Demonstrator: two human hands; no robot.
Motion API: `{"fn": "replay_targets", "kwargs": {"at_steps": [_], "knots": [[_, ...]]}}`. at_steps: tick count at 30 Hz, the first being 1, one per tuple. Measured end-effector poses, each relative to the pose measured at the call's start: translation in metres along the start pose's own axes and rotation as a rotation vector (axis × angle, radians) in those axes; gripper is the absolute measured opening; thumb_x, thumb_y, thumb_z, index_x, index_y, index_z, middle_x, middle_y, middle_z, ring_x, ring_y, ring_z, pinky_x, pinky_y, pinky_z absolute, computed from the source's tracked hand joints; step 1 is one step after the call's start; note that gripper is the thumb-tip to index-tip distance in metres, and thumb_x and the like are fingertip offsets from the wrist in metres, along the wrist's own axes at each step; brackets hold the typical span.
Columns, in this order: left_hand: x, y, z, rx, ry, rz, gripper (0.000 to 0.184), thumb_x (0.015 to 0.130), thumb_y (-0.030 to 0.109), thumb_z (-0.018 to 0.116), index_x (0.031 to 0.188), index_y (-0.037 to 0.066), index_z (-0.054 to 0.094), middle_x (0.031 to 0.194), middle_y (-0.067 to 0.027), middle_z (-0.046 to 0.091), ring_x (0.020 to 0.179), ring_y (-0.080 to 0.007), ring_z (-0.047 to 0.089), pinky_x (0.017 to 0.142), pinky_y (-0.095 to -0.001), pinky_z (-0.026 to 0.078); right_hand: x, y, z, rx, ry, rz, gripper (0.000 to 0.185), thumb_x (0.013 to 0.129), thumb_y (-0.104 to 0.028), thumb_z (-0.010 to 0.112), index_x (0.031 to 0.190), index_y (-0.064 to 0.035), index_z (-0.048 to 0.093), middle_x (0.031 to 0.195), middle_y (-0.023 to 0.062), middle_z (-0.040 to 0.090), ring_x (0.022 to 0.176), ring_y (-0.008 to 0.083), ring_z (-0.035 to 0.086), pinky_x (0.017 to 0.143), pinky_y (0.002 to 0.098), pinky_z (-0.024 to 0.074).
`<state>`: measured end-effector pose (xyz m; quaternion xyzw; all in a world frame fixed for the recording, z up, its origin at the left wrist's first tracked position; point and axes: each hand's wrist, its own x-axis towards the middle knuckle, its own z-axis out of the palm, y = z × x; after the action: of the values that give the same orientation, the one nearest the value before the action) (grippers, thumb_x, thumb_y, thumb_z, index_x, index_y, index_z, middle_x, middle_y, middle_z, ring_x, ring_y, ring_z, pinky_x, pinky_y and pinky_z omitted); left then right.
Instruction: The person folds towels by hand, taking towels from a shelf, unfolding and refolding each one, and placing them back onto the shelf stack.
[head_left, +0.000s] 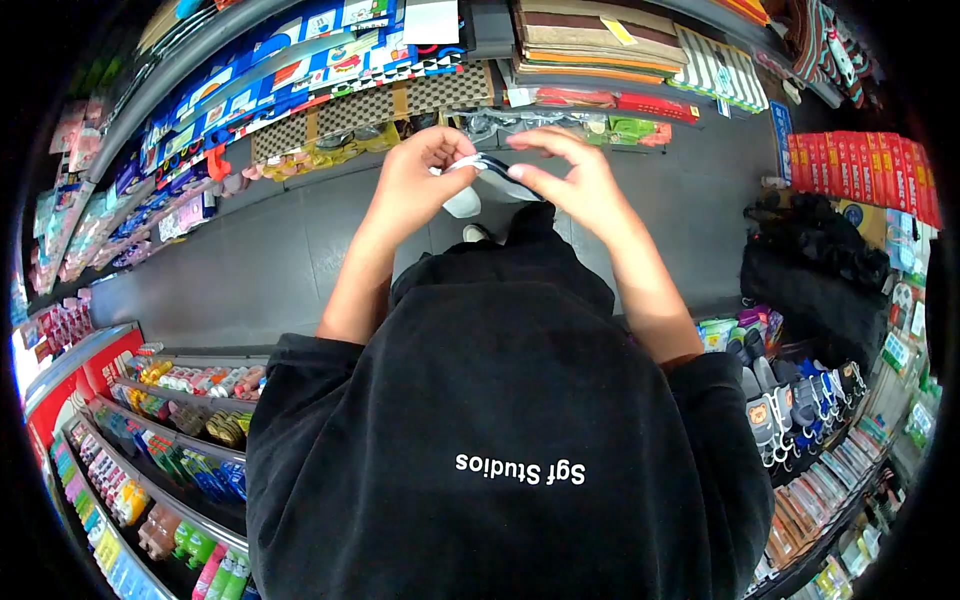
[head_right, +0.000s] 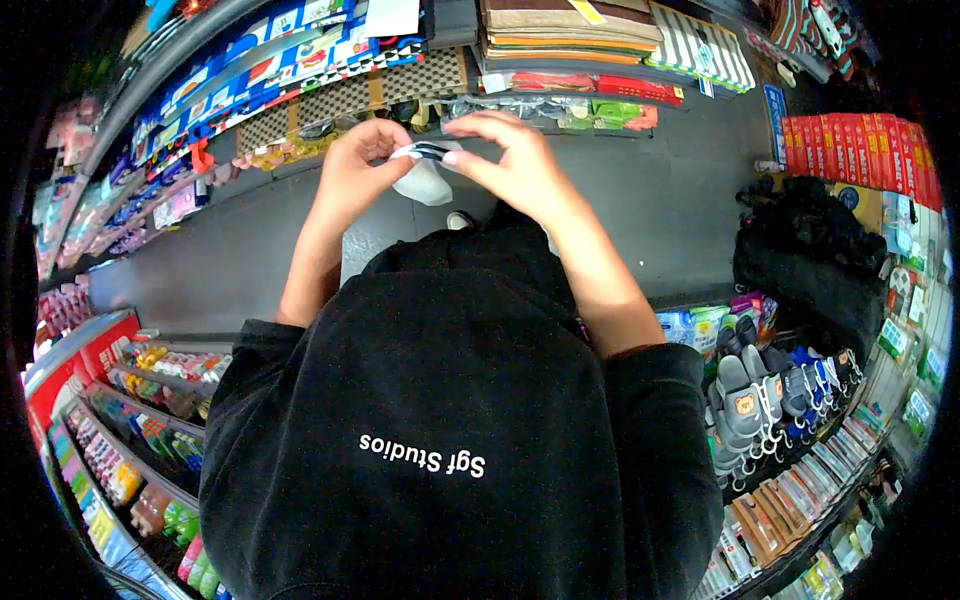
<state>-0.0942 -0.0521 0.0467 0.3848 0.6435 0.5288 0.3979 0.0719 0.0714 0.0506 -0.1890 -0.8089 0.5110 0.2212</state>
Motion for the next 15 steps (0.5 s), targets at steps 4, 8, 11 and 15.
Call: {"fn": "replay_targets", "kwargs": {"at_steps": [4, 8, 11, 15], "knots": [[0.000, 0.000, 0.008, -0.051, -0.017, 0.035, 0.017, 0.070, 0.002, 0.065, 0.082, 0.004, 0.054, 0.072, 0.0020, 0.054, 0.066, -0.0049, 0.050, 0.061, -0.0204, 0.041, 0.004, -0.011, 0.008, -0.124, -0.032, -0.155, 0.025, 0.072, -0.016, 0.067, 0.094, -0.0049, 0.063, 0.092, 0.0106, 0.063, 0.088, 0.0271, 0.058, 0.079, 0.0350, 0.0437], [0.000, -0.002, 0.012, -0.066, -0.099, 0.038, 0.024, 0.071, -0.002, 0.063, 0.086, 0.005, 0.045, 0.077, 0.0008, 0.051, 0.070, -0.0053, 0.049, 0.063, -0.0189, 0.041, 0.004, -0.012, 0.007, -0.140, -0.047, -0.159, 0.023, 0.073, -0.016, 0.066, 0.093, -0.0045, 0.063, 0.090, 0.0104, 0.063, 0.086, 0.0273, 0.058, 0.079, 0.0352, 0.0437], [-0.001, 0.000, 0.014, -0.091, -0.137, 0.041, 0.025, 0.072, -0.003, 0.063, 0.085, 0.004, 0.044, 0.077, 0.0007, 0.051, 0.070, -0.0056, 0.050, 0.063, -0.0193, 0.041, 0.004, -0.014, 0.001, -0.095, -0.123, -0.211, 0.023, 0.072, -0.014, 0.066, 0.093, -0.0041, 0.063, 0.088, 0.0104, 0.063, 0.082, 0.0256, 0.059, 0.076, 0.0343, 0.0446], [-0.001, 0.003, 0.015, -0.157, -0.182, -0.005, 0.022, 0.073, -0.002, 0.064, 0.085, 0.004, 0.047, 0.077, 0.0007, 0.052, 0.071, -0.0055, 0.050, 0.063, -0.0197, 0.042, 0.002, -0.016, -0.004, 0.001, -0.112, -0.055, 0.020, 0.071, -0.010, 0.067, 0.089, -0.0030, 0.062, 0.085, 0.0102, 0.063, 0.077, 0.0235, 0.059, 0.071, 0.0319, 0.0461]]}}
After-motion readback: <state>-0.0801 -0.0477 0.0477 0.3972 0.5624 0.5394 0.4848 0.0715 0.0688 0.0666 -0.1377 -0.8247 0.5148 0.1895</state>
